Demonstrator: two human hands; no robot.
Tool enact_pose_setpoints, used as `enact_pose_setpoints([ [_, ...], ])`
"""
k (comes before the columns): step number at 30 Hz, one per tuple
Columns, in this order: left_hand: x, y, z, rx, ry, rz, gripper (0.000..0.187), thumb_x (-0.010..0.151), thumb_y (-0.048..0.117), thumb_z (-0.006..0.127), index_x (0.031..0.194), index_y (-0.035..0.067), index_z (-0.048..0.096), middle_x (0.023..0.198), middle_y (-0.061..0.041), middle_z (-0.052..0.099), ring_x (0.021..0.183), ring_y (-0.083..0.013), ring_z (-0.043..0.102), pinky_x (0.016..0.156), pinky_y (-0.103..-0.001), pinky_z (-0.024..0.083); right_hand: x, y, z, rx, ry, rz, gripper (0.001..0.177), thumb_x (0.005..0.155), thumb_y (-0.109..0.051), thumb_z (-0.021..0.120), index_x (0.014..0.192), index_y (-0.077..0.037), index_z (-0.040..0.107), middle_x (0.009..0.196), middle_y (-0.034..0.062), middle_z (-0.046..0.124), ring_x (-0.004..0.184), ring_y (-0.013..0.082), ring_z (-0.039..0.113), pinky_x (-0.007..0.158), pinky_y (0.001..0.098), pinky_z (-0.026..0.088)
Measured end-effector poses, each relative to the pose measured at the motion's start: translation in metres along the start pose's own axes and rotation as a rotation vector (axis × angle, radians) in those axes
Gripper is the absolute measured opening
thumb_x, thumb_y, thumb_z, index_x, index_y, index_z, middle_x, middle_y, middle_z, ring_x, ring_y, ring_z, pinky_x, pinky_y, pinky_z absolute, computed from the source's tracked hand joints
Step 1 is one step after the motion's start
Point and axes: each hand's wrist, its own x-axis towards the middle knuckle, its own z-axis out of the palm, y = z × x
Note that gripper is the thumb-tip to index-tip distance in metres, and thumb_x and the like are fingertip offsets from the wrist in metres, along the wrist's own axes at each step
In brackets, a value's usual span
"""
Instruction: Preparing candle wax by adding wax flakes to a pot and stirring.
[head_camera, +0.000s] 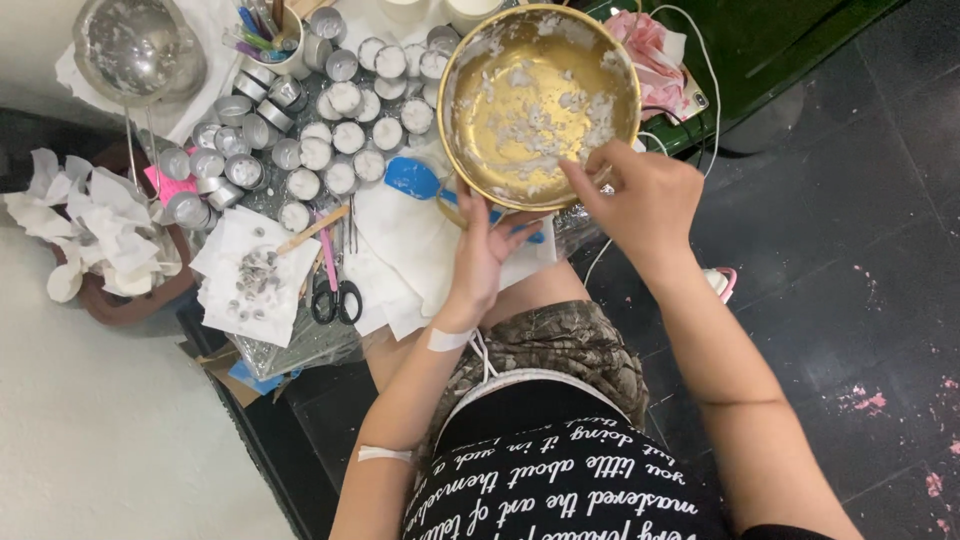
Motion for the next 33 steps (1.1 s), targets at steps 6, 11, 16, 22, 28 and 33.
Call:
enact_pose_setpoints([
  [6, 0.01, 0.015, -0.022, 0.09, -0.015, -0.065, 0.07, 0.108, 0.055, 0.029, 0.165, 0.026, 0.0, 0.157, -0.023, 0.042, 0.116, -0.0325, 0.068, 0.1, -0.047, 0.057, 0.025, 0.014, 0.003, -0.208, -0.207, -0.015, 0.054, 0.083, -0.062, 0.083, 0.063, -0.015, 0.066, 0.05, 0.0, 0.058, 0.044, 0.0193, 0.058, 0.048, 0.0331, 0.042],
  [11, 0.03, 0.043, -0.038, 0.39, 0.067, -0.019, 0.072, 0.106, 0.06, 0.023, 0.166, 0.022, 0.009, 0.156, -0.024, 0.047, 0.097, -0.0262, 0.075, 0.082, -0.037, 0.065, 0.046, 0.071, 0.008, 0.165, -0.151, -0.117, 0.014, 0.106, -0.022, 0.07, 0.101, -0.009, 0.076, 0.075, 0.0012, 0.067, 0.062, 0.0108, 0.064, 0.057, 0.0258, 0.047],
  [16, 0.055, 0.058, -0.053, 0.539, 0.158, 0.086, 0.072, 0.105, 0.06, 0.023, 0.163, 0.017, 0.019, 0.153, -0.022, 0.051, 0.075, -0.016, 0.075, 0.058, -0.023, 0.058, 0.062, 0.125, 0.007, 0.257, -0.181, -0.026, 0.007, 0.109, -0.005, 0.074, 0.115, -0.003, 0.076, 0.073, 0.0061, 0.061, 0.061, 0.0095, 0.051, 0.058, 0.0263, 0.038],
  [22, 0.063, 0.071, -0.05, 0.606, 0.264, 0.121, 0.069, 0.107, 0.057, 0.027, 0.154, 0.011, 0.049, 0.134, -0.018, 0.072, 0.063, -0.0079, 0.069, 0.049, -0.019, 0.048, 0.058, 0.138, 0.006, 0.33, -0.215, 0.011, 0.004, 0.112, -0.006, 0.078, 0.114, -0.003, 0.076, 0.066, 0.0027, 0.057, 0.062, 0.0063, 0.046, 0.058, 0.0235, 0.035],
  [28, 0.067, 0.063, -0.064, 0.602, 0.254, 0.083, 0.069, 0.108, 0.057, 0.028, 0.153, 0.011, 0.051, 0.128, -0.016, 0.076, 0.064, -0.0073, 0.067, 0.052, -0.019, 0.048, 0.048, 0.12, 0.0, 0.403, -0.257, 0.087, 0.01, 0.111, -0.01, 0.078, 0.12, -0.004, 0.077, 0.068, 0.0035, 0.051, 0.062, 0.0077, 0.04, 0.057, 0.025, 0.03],
  [33, 0.062, 0.065, -0.058, 0.602, 0.266, 0.075, 0.07, 0.106, 0.059, 0.027, 0.153, 0.012, 0.05, 0.131, -0.015, 0.073, 0.066, -0.0084, 0.069, 0.054, -0.02, 0.051, 0.046, 0.105, 0.0, 0.171, -0.235, 0.042, 0.014, 0.111, -0.017, 0.075, 0.112, -0.004, 0.08, 0.072, 0.0069, 0.063, 0.059, 0.0111, 0.056, 0.056, 0.0271, 0.041],
])
